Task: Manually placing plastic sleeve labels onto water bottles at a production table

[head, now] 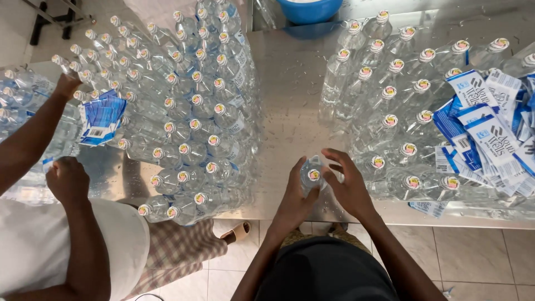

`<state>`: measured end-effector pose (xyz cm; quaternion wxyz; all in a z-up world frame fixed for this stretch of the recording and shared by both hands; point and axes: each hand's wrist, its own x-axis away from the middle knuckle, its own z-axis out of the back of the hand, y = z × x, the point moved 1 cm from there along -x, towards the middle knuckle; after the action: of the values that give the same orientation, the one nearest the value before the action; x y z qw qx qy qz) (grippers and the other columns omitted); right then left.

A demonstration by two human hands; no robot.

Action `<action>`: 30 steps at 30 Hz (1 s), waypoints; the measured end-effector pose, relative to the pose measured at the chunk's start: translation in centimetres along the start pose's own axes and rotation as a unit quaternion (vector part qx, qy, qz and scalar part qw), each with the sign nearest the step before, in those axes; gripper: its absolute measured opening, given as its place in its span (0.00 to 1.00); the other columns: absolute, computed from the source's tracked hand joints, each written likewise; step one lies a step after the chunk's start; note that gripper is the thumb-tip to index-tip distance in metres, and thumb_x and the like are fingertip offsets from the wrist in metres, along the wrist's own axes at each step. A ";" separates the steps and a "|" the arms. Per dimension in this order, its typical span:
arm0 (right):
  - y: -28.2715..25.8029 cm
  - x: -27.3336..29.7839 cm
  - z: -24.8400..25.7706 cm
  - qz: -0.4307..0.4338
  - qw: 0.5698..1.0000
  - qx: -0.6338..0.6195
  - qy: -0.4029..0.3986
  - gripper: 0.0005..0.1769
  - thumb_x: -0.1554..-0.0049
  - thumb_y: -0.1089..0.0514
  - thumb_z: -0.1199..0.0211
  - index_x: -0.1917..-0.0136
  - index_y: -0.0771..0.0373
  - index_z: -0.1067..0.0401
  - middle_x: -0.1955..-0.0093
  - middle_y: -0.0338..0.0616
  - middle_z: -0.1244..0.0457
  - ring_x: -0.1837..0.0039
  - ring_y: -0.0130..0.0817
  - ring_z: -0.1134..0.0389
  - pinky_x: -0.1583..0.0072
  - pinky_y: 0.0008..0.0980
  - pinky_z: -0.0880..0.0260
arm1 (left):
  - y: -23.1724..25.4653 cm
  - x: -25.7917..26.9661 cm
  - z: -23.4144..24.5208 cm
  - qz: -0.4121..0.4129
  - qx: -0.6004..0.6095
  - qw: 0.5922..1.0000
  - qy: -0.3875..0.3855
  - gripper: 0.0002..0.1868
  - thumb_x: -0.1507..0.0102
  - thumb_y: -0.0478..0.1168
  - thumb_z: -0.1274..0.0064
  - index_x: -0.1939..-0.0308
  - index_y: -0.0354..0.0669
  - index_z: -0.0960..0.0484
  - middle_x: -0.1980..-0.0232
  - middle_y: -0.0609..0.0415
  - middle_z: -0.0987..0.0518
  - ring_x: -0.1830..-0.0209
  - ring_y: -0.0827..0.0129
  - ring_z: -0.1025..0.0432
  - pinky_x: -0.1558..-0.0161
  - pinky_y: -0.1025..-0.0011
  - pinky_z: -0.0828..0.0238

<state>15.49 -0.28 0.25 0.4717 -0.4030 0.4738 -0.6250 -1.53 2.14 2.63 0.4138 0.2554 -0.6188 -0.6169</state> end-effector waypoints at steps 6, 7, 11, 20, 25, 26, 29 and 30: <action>0.8 0.0 -0.1 -0.048 0.998 0.040 -0.030 0.29 0.39 0.68 0.45 0.26 0.56 0.27 0.31 0.52 0.29 0.22 0.54 0.33 0.22 0.57 0.36 | -4.9 -0.6 -1.4 -0.044 0.013 0.997 0.059 0.42 0.29 0.34 0.57 0.12 0.37 0.58 0.16 0.27 0.48 0.13 0.31 0.57 0.19 0.33 0.64; 0.2 0.3 -0.1 -0.050 0.997 0.043 -0.037 0.29 0.39 0.68 0.45 0.26 0.56 0.27 0.31 0.52 0.29 0.22 0.54 0.33 0.22 0.57 0.36 | -5.1 -0.7 -1.5 -0.041 0.017 0.997 0.064 0.42 0.29 0.34 0.57 0.12 0.37 0.58 0.16 0.27 0.48 0.13 0.31 0.57 0.19 0.33 0.64; 0.8 1.2 -0.7 -0.041 0.996 0.076 -0.016 0.28 0.34 0.66 0.48 0.22 0.57 0.31 0.27 0.57 0.33 0.22 0.63 0.35 0.23 0.65 0.37 | -5.7 -0.8 -1.7 -0.040 0.040 0.993 0.102 0.34 0.24 0.38 0.63 0.14 0.36 0.50 0.19 0.29 0.40 0.14 0.34 0.51 0.19 0.33 0.61; 4.4 -0.3 -1.2 0.000 0.974 0.227 0.024 0.21 0.30 0.59 0.47 0.27 0.56 0.25 0.35 0.51 0.27 0.31 0.52 0.27 0.30 0.55 0.28 | -5.5 -2.2 -0.6 -0.031 -0.123 0.984 0.127 0.26 0.19 0.46 0.68 0.22 0.36 0.31 0.28 0.36 0.24 0.26 0.42 0.29 0.28 0.46 0.31; 2.7 -0.6 -1.4 0.039 0.986 0.151 0.066 0.19 0.34 0.64 0.41 0.35 0.52 0.18 0.40 0.44 0.25 0.32 0.47 0.25 0.31 0.49 0.27 | -4.8 -2.9 -0.1 -0.028 -0.175 0.973 0.146 0.22 0.19 0.44 0.63 0.27 0.36 0.25 0.35 0.36 0.18 0.32 0.44 0.23 0.35 0.49 0.23; 2.8 -0.6 -1.5 0.021 0.988 0.144 0.043 0.20 0.34 0.65 0.41 0.33 0.53 0.19 0.38 0.45 0.25 0.31 0.48 0.26 0.30 0.51 0.28 | -4.4 -3.0 0.0 0.001 -0.195 0.971 0.135 0.23 0.19 0.46 0.64 0.28 0.36 0.24 0.37 0.36 0.16 0.36 0.45 0.20 0.39 0.51 0.21; 3.2 -0.6 -1.3 -0.009 0.991 0.133 0.020 0.21 0.33 0.66 0.44 0.31 0.54 0.20 0.36 0.48 0.26 0.29 0.51 0.27 0.28 0.56 0.30 | -3.8 -3.2 0.1 0.034 -0.230 0.966 0.112 0.26 0.18 0.50 0.67 0.30 0.36 0.22 0.42 0.36 0.14 0.42 0.46 0.17 0.46 0.54 0.17; 3.4 -0.6 -1.2 -0.021 0.991 0.130 0.017 0.22 0.32 0.67 0.46 0.31 0.56 0.20 0.36 0.50 0.26 0.29 0.54 0.28 0.27 0.57 0.31 | -3.7 -3.3 0.0 0.041 -0.242 0.964 0.103 0.27 0.18 0.52 0.68 0.30 0.37 0.21 0.44 0.37 0.14 0.45 0.47 0.16 0.49 0.54 0.16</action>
<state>15.20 0.17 -3.33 0.4989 -0.3377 0.3879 -0.6975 -0.54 4.50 -1.59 0.5499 0.1840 -0.4146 -0.7013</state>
